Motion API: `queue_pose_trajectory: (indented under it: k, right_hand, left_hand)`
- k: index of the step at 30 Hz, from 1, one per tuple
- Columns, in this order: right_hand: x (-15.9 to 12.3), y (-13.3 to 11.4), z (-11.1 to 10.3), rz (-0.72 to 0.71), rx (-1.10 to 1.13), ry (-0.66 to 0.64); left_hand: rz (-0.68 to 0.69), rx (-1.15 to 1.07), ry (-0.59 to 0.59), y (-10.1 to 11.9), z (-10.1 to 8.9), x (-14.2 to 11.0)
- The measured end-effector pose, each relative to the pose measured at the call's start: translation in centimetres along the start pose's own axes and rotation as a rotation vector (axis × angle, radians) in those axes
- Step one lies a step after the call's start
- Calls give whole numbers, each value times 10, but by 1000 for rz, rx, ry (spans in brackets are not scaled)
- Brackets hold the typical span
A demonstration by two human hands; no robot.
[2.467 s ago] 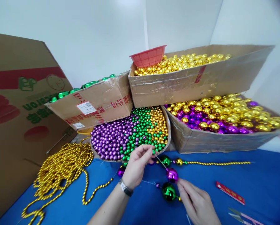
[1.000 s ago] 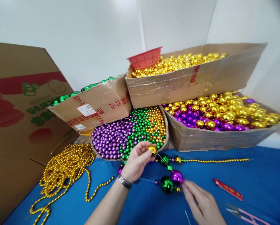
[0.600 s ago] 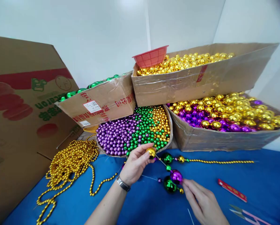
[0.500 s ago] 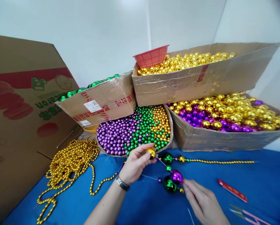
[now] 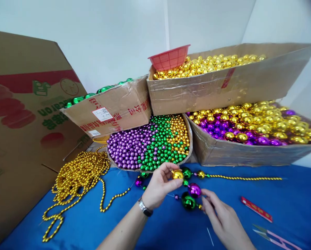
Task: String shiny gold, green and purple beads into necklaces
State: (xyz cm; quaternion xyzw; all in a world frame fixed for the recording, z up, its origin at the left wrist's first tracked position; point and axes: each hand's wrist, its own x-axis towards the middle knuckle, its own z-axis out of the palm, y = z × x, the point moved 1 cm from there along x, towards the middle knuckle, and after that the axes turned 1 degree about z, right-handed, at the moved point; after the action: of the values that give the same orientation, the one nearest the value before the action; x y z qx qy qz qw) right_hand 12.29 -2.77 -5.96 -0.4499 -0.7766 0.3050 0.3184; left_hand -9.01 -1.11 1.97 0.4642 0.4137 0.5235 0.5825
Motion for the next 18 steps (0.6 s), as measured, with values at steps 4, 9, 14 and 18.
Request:
queue_pose_trajectory:
  k: [4, 9, 14, 18]
  right_hand:
    - [3, 0, 6, 255, 487, -141]
    - [2, 3, 12, 336, 859, -145]
    - [-2, 3, 4, 366, 1046, -1]
    - [-2, 2, 0, 373, 1061, 22]
  left_hand:
    - [0, 25, 39, -4, 12, 0]
    - [44, 68, -42, 0, 26, -4]
    - [280, 580, 154, 21, -13, 5]
    - [387, 1211, 258, 30, -59, 23]
